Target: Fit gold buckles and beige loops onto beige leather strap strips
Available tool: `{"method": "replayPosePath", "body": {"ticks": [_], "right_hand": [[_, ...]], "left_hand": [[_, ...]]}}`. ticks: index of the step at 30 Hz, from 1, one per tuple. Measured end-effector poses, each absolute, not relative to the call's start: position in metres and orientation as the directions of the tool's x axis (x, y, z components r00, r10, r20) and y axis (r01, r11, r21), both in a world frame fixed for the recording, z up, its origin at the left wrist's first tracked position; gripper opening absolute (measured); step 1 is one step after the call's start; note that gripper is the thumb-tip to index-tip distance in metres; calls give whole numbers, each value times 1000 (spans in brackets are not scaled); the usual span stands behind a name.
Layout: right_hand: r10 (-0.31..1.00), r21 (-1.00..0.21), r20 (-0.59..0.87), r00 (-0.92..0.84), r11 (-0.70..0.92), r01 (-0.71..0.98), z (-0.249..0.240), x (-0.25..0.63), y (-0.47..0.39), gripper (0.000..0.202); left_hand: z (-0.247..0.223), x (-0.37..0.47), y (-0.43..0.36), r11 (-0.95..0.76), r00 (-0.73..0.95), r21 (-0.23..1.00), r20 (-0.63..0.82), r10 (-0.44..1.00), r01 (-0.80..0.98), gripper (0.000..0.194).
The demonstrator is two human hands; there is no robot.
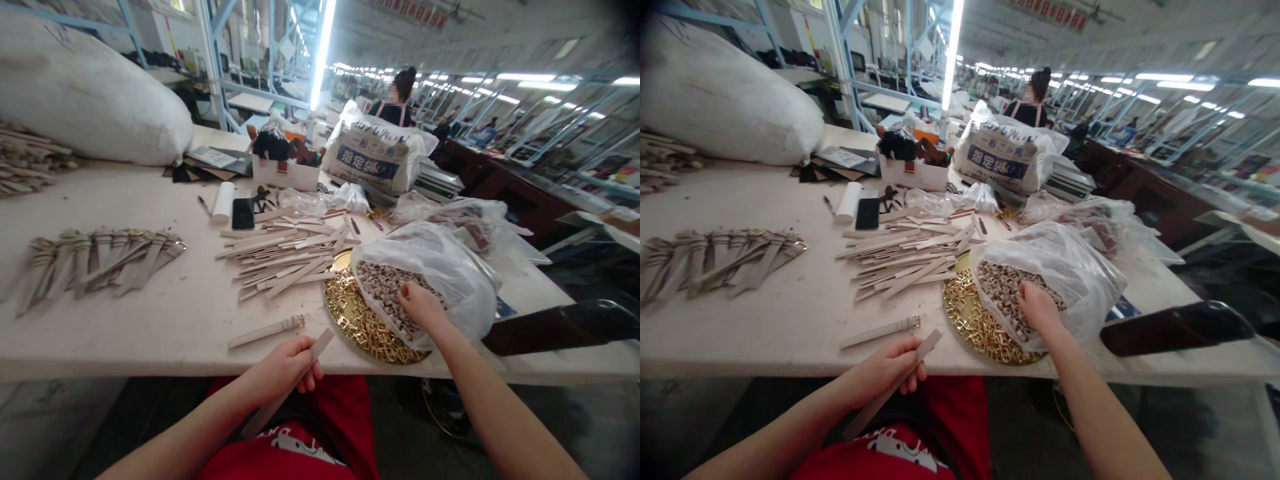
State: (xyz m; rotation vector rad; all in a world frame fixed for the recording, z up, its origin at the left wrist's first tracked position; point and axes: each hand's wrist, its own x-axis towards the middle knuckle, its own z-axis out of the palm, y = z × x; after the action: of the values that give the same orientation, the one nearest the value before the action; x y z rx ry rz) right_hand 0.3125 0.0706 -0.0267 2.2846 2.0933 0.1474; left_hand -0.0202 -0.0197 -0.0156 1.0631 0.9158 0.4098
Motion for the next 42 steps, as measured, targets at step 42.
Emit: {"method": "replayPosePath", "body": {"ticks": [42], "right_hand": [[940, -834, -308, 144, -194, -516, -49, 119, -24, 30]], "left_hand": [[-35, -8, -13, 251, 398, 899, -391, 830, 359, 34]]}}
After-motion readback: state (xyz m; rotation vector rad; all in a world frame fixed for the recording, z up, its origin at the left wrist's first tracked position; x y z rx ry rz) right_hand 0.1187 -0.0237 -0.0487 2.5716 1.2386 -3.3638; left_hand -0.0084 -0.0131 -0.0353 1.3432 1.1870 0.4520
